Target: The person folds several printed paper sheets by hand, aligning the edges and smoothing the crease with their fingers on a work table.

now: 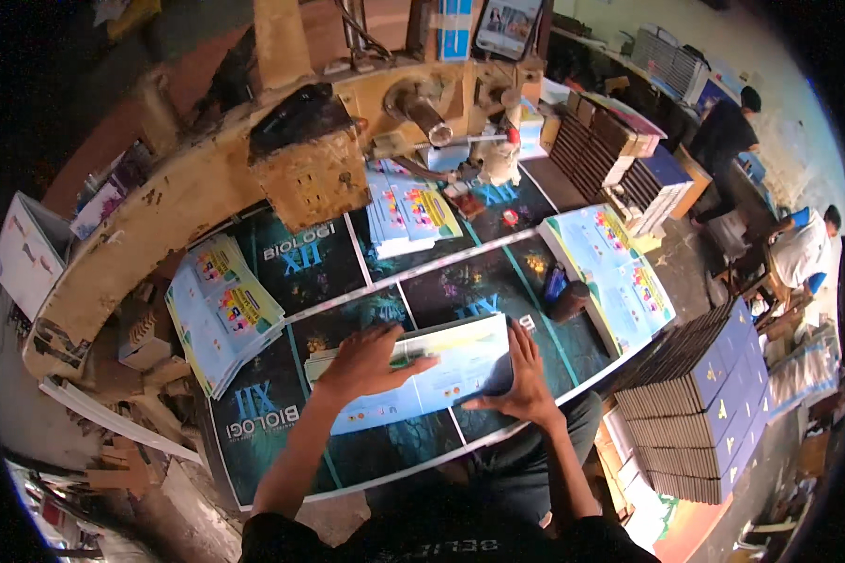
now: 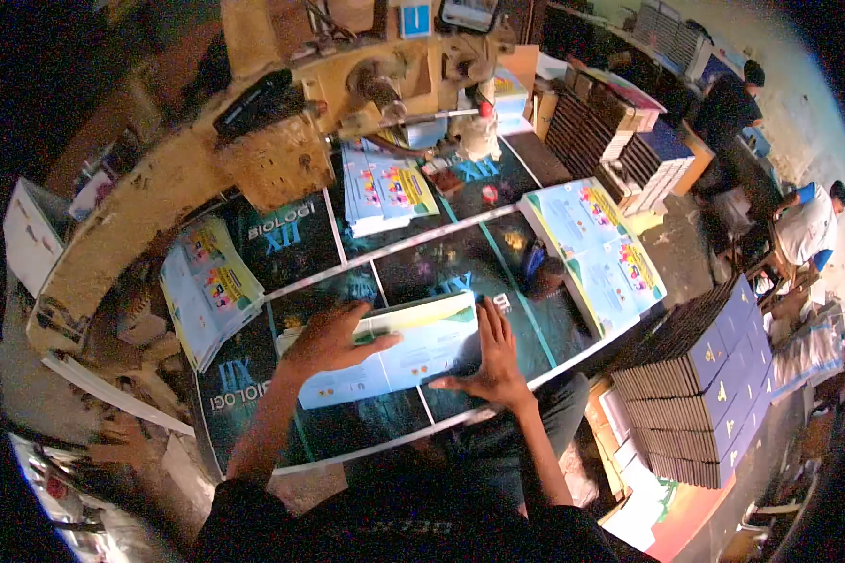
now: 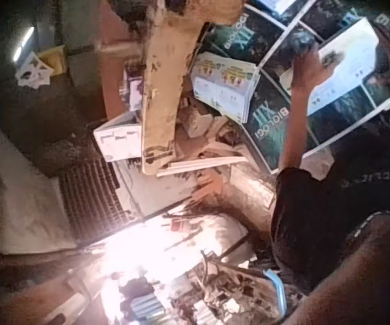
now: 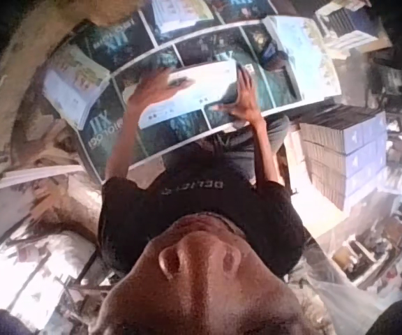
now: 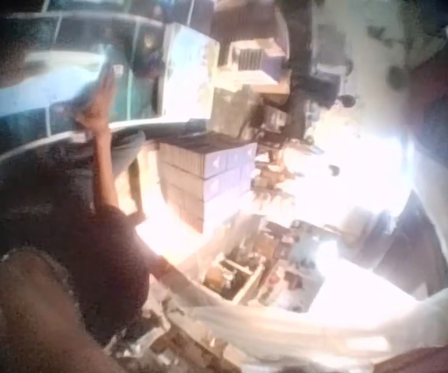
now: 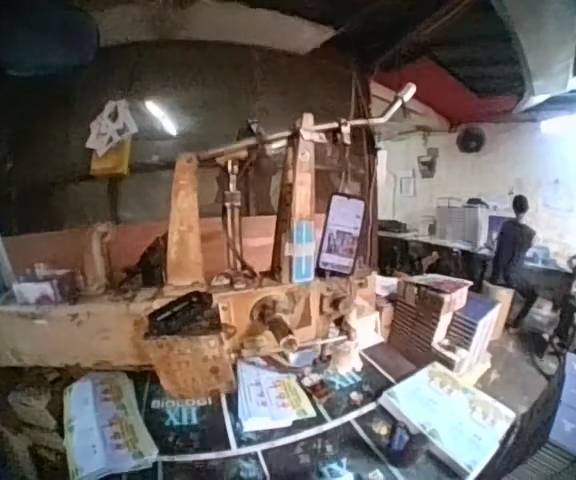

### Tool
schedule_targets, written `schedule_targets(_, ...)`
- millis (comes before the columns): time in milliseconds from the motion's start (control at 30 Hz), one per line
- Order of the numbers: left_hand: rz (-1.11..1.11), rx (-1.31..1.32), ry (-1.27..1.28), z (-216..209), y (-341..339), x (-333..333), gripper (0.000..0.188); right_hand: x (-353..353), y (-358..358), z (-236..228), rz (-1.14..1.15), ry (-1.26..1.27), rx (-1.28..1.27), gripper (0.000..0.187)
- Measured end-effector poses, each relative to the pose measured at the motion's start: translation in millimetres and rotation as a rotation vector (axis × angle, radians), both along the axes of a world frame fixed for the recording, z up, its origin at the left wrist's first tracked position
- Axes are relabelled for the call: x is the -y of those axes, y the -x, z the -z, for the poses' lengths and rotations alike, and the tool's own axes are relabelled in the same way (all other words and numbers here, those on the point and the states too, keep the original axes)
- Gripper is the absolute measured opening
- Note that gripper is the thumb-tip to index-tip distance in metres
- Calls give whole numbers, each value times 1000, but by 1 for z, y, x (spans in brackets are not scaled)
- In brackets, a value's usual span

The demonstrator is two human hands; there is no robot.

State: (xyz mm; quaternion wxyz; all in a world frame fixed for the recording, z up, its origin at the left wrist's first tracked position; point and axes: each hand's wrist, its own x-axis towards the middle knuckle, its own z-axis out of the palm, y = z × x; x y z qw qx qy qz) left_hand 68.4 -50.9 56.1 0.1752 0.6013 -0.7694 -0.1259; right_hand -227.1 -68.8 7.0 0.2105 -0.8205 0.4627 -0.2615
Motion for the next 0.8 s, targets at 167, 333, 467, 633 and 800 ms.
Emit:
schedule_targets(167,108,-137,-265,-50,16,-26,55,-2,-2,4,48,49,58,131)
schedule_targets(333,268,-335,-334,-42,13,-18,30,-6,1,-5,83,64,203,121)
schedule_targets(467,238,-381,-599,-40,9,-11,33,-19,3,10,324,15,326,96)
schedule_targets(633,203,-562,-762,-15,2,-2,38,-22,17,20,331,-45,245,78)
schedule_targets(800,40,-615,-819,9,-7,0,43,-25,3,1,366,114,300,71)
